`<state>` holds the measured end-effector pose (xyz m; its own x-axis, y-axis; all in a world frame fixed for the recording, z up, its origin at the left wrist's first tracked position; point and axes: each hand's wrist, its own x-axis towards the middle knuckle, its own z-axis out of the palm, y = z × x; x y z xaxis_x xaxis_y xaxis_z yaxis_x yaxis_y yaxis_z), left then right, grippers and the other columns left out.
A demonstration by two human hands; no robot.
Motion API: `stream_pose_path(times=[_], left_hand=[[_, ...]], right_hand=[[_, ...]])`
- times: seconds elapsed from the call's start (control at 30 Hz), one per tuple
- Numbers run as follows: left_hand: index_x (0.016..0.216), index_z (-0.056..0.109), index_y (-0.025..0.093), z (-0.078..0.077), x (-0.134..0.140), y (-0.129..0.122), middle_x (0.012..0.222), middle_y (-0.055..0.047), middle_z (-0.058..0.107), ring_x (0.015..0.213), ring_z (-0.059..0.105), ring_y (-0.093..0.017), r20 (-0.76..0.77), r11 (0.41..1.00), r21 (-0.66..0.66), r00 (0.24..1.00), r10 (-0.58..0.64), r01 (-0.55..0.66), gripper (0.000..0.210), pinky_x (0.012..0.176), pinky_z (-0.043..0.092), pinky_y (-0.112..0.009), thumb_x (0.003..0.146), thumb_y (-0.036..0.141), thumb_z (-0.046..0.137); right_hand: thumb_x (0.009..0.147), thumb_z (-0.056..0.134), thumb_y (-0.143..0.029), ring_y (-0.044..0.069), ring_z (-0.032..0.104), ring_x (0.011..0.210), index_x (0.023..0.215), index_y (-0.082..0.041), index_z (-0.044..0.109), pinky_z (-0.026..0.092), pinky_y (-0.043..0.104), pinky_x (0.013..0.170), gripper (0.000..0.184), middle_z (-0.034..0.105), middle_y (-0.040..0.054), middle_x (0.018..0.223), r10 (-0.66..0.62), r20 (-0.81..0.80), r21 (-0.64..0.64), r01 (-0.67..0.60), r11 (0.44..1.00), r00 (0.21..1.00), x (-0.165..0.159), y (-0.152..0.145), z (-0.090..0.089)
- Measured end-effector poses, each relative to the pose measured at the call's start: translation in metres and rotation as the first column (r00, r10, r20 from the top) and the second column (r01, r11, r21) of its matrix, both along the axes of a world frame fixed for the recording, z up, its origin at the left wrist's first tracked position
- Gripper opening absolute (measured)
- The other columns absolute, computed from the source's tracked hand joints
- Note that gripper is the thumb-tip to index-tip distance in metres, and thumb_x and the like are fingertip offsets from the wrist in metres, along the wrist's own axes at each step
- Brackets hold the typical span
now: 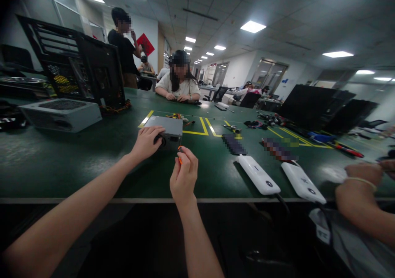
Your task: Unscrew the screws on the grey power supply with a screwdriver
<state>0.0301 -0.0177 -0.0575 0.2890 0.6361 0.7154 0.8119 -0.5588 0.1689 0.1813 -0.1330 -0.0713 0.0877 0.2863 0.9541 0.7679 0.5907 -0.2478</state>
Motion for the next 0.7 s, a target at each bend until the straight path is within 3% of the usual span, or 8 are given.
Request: stream_pose_path(times=[0.23,0.47,0.7], left_hand=[[0.117,0.057,0.020,-0.0006,-0.0005,0.0004,0.124,-0.007,0.058,0.115,0.049,-0.024,0.003,1.000,0.009,1.000,-0.004,0.004,0.037,0.100,0.032,-0.040,0.082,0.019,0.045],[0.117,0.056,0.020,-0.0011,-0.0006,0.0015,0.125,-0.006,0.058,0.116,0.049,-0.024,-0.002,1.000,0.010,1.000,0.002,-0.002,0.037,0.100,0.032,-0.040,0.082,0.019,0.046],[0.118,0.056,0.020,-0.0002,0.0002,-0.0002,0.125,-0.006,0.057,0.116,0.048,-0.024,0.004,1.000,-0.009,1.000,-0.002,0.002,0.037,0.101,0.031,-0.040,0.082,0.019,0.045]], right_hand=[[0.087,0.051,-0.012,0.019,0.055,0.097,0.101,-0.020,0.052,0.047,0.041,0.084,0.016,0.062,0.0077,0.104,-0.052,0.110,-0.030,0.055,0.998,0.993,0.0004,0.0001,0.0016],[0.089,0.040,-0.008,0.020,0.051,0.113,0.119,-0.017,0.042,0.049,0.042,0.089,0.031,0.053,0.0140,0.116,0.067,0.043,-0.025,-0.066,0.998,0.997,-0.0007,0.0018,-0.0008],[0.088,0.048,-0.013,0.019,0.056,0.100,0.105,-0.021,0.049,0.046,0.040,0.086,0.018,0.061,0.0084,0.108,-0.037,0.116,-0.048,0.043,0.998,0.993,0.0006,0.0011,-0.0007]])
